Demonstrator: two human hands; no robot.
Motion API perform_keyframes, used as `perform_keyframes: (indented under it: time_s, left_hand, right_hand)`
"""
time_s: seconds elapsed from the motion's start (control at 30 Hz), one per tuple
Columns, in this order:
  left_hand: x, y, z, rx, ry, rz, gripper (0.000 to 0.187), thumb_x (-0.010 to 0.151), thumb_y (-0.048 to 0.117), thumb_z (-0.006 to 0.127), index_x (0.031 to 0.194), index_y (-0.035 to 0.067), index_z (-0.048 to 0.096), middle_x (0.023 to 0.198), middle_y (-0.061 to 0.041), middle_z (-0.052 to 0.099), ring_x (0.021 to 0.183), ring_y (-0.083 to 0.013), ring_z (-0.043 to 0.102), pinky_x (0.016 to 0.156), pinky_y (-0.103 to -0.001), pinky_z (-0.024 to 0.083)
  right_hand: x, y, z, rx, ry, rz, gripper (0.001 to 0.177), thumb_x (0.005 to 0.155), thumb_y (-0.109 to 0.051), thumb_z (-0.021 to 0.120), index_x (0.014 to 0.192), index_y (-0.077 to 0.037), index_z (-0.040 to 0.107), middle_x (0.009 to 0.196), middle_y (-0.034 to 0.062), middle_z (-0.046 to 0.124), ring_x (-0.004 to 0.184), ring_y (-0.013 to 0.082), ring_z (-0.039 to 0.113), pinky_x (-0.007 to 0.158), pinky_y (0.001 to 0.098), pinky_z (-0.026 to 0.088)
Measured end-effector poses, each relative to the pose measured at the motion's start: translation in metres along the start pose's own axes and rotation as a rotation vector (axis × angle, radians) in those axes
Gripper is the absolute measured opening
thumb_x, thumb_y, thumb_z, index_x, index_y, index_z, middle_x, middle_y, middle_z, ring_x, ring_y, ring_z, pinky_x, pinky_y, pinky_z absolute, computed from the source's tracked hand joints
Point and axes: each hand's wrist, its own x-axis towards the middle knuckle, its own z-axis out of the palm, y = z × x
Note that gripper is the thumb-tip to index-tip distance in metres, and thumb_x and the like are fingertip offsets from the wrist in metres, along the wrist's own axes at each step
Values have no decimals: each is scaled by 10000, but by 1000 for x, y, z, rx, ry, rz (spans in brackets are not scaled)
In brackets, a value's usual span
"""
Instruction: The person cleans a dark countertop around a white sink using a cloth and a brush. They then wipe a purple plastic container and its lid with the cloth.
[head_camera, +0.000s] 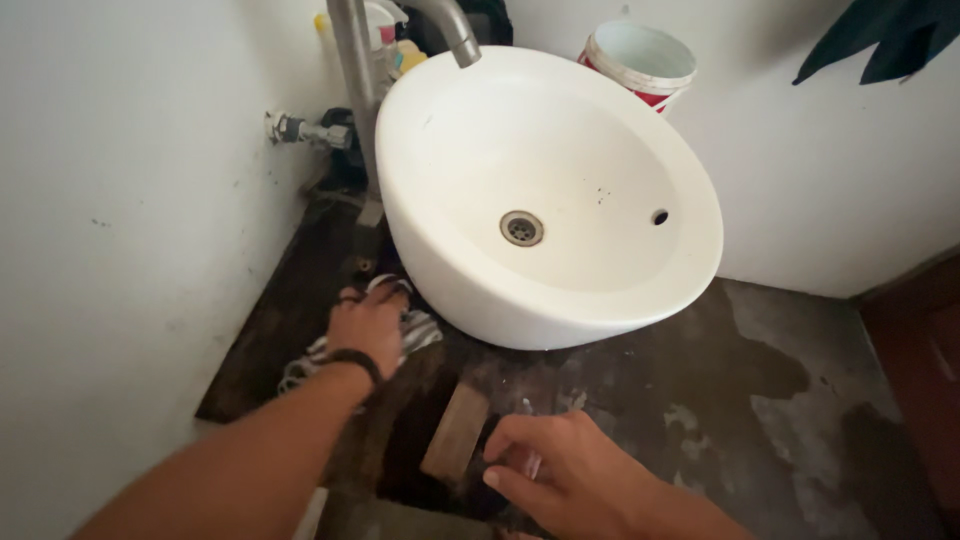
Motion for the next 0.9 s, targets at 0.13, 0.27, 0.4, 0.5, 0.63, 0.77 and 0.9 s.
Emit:
perform_keyframes:
  time_s: [0.13,0.27,0.4,0.5,0.63,0.77,0.9]
  left_hand:
    - [-52,15,16,-72,142,168,363,881,82,550,1197,141,719,1328,-46,667,1117,-372,586,964,-478,480]
    - [-61,-6,11,-68,115,364,544,720,54,594,1244,135,716,1372,-65,642,1061,-392,583,904,-487,480]
    - [-18,-18,1,-91,145,21,428,819,56,575,1222,121,701,1392,-94,597,1078,-406,575,936,-475,482]
    - [-14,4,14,-32,119,-6,359,861,89,576,1196,126,700,1389,-86,594,1065,-397,582,933,-475,482]
    - [-65,10,31,-168,172,287,415,806,86,587,1191,144,730,1325,-69,654,1081,-407,584,896,-490,467]
    - [-52,-24,9,-211,-7,200,346,952,102,513,1243,163,689,1337,-49,639,1054,-318,621,925,-414,520]
    - [-27,-10,-6,-104,135,91,358,838,107,609,1176,140,721,1356,-80,597,1093,-387,563,956,-479,459]
  right_hand:
    - [5,-4,5,4,-13,-6,220,889,-255,719,1005,-68,724,800,96,784,738,217,790,692,334,630]
    - [11,-4,2,0,-40,-6,212,896,-264,706,1003,-82,722,803,82,785,748,203,793,691,329,636]
    - [10,-8,3,-35,12,-24,206,884,-257,714,984,-77,727,769,91,773,733,219,779,678,346,613]
    - [12,-11,3,-63,11,-33,199,888,-255,708,983,-81,727,768,92,770,737,227,774,686,347,607]
    - [13,-13,3,-48,15,-23,213,875,-256,717,1006,-88,732,752,106,765,723,240,774,675,356,605]
    - [14,-11,1,-32,14,-70,192,889,-245,710,980,-77,730,765,101,769,743,227,785,688,346,616]
    - [13,-7,1,-21,16,-10,200,887,-252,714,985,-77,716,749,100,764,721,227,774,675,351,609]
